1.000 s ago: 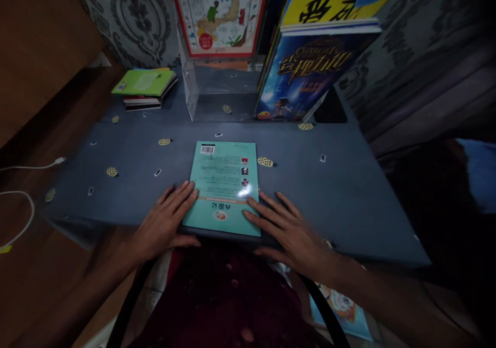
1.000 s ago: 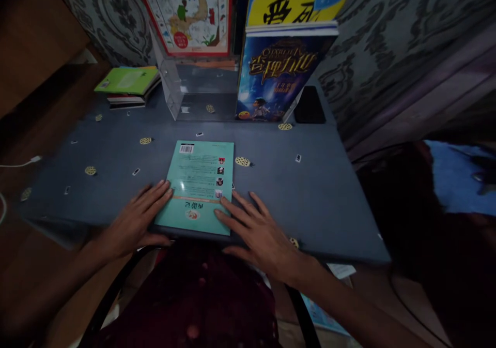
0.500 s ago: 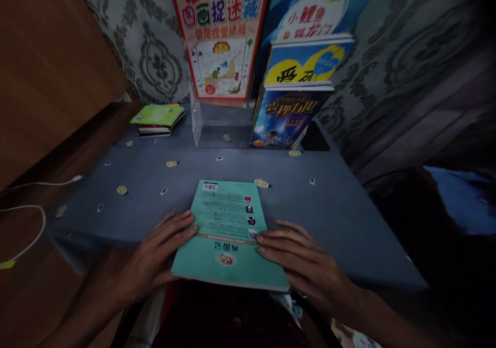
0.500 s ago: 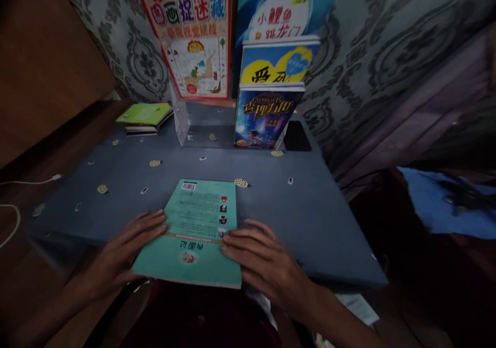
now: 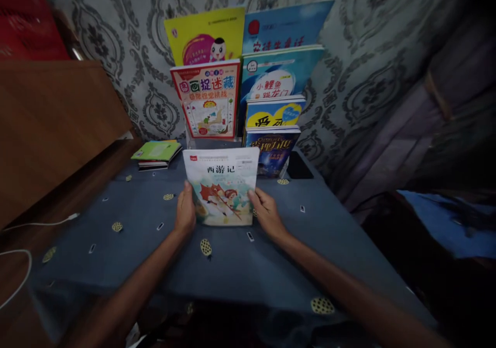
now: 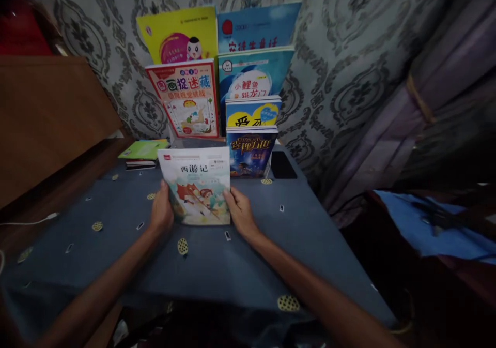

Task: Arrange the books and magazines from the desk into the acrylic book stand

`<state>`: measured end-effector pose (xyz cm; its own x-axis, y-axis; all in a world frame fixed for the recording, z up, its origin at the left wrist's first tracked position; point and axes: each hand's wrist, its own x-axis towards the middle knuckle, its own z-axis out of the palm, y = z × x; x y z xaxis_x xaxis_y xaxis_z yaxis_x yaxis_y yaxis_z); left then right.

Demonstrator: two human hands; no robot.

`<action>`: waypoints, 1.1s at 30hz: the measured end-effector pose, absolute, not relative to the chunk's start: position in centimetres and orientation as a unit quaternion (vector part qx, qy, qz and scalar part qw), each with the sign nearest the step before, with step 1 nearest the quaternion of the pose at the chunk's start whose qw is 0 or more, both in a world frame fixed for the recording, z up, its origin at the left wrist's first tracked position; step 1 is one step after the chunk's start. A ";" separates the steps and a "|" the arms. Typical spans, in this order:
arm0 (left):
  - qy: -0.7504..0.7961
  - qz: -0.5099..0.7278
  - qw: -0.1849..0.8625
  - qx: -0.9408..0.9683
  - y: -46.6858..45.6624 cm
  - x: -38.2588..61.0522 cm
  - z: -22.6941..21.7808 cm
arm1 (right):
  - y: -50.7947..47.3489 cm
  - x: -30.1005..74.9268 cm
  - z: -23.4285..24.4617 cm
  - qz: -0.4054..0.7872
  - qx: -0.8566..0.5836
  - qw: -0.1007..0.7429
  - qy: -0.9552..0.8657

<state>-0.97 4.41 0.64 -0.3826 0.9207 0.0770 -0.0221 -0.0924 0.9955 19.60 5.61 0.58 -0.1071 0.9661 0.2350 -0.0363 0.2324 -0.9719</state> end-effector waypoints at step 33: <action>0.580 0.240 0.023 0.778 8.6 -6.1 -2.8 | 8.7 10.8 -0.2 0.163 -0.328 0.169 -0.915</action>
<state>-6.08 8.60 -2.77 0.2105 0.9136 0.3477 0.8919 -0.3251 0.3144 10.77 8.65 -0.23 -0.7278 0.6553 0.2023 0.5455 0.7319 -0.4083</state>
